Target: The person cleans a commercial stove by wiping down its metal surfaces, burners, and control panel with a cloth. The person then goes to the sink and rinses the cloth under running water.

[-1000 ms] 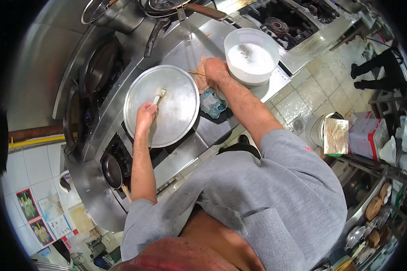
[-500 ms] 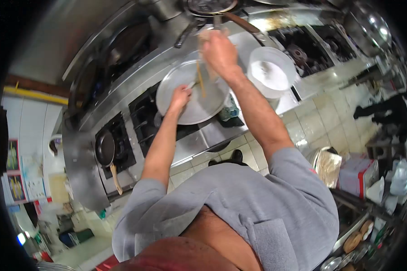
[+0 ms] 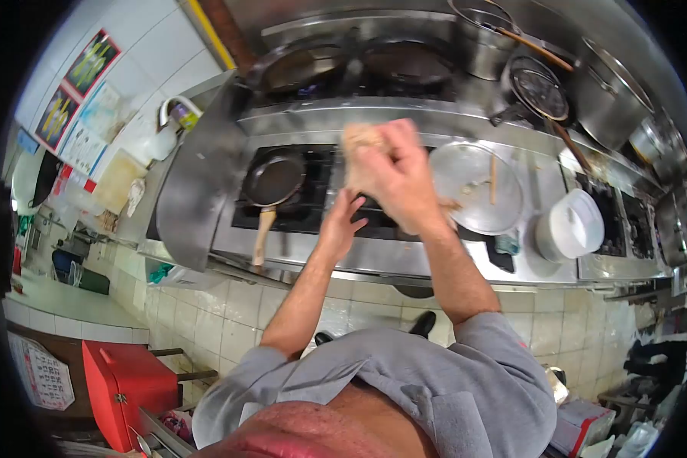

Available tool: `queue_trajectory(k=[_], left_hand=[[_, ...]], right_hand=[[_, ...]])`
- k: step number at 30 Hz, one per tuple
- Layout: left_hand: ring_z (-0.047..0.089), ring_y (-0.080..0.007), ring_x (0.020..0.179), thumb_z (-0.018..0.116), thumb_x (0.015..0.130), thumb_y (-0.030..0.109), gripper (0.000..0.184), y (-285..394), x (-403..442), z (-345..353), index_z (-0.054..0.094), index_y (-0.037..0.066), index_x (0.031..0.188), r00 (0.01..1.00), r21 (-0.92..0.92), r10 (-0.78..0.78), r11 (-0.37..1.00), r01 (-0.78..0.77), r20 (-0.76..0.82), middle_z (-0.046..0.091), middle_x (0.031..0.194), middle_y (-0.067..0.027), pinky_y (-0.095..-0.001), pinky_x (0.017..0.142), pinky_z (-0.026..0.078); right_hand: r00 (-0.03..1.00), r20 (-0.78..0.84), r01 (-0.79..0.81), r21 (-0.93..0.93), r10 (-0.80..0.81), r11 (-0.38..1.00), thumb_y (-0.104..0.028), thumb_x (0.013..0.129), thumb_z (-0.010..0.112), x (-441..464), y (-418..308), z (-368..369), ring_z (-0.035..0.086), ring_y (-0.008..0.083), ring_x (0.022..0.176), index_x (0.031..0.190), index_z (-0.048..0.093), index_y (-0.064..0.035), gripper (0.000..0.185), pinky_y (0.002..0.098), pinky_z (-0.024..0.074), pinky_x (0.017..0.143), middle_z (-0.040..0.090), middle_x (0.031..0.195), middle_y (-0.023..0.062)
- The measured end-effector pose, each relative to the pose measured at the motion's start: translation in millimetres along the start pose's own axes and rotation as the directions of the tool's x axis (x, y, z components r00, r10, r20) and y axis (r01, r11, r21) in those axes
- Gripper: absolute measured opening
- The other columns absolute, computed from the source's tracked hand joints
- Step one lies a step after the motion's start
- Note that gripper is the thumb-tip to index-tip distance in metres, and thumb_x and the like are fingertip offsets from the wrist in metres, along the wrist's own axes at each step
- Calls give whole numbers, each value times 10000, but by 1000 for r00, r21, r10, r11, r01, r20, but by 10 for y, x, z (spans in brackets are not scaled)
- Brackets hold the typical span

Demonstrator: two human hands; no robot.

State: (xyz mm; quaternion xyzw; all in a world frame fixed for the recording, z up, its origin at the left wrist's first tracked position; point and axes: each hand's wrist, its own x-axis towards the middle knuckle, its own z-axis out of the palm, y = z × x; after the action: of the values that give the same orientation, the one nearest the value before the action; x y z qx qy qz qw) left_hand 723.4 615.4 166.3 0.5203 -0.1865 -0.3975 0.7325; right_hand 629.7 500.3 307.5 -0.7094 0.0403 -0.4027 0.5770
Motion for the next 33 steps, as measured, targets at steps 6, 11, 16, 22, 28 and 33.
queue_trajectory(k=[6,11,16,22,28,33], left_hand=[[438,-196,1183,392,887,516,590,1116,-1209,-1797,343,142,1340,944,-410,271,852,-327,-190,424,1316,-25,-397,939,403],[435,-270,1196,483,894,277,533,1811,-1895,-3356,288,118,1363,824,-301,383,798,-523,-417,413,1320,-90,-446,939,414],[513,-278,1084,589,802,65,575,2547,-2313,-4168,320,87,1310,615,-25,487,772,-635,-620,476,1218,-127,-445,831,462],[602,-203,836,623,792,77,298,2884,-1965,-5244,481,50,1053,592,102,478,825,-555,-649,586,958,-86,-301,686,508],[597,-143,760,625,788,70,180,3037,-1037,-6287,539,46,944,748,91,361,922,-377,-558,605,872,-56,-280,666,504],[601,-127,760,636,794,88,159,3290,-258,-6801,579,19,925,877,151,223,973,-175,-426,626,861,-59,-256,696,480]], right_hand=[[939,339,-23,236,-60,972,-149,865,561,-172,251,2812,522,136,911,1023,570,7,222,268,433,799,516,997,42],[882,448,91,136,-143,987,-200,850,546,-4,70,4689,573,330,794,989,595,-14,237,352,466,754,588,834,178],[692,711,220,-36,-129,975,-319,861,547,671,693,6006,563,187,639,888,611,-25,302,337,460,622,596,669,70],[532,770,60,-449,353,891,-303,830,574,1980,1805,6716,516,95,468,924,622,-92,236,264,409,370,559,625,33],[763,77,-458,-637,642,620,-290,797,545,3056,2986,6610,567,165,492,905,610,-29,290,332,447,382,594,662,97],[735,-66,-562,-615,675,552,-312,781,557,3578,4006,6572,556,193,481,978,617,-11,365,337,450,386,585,662,114]])
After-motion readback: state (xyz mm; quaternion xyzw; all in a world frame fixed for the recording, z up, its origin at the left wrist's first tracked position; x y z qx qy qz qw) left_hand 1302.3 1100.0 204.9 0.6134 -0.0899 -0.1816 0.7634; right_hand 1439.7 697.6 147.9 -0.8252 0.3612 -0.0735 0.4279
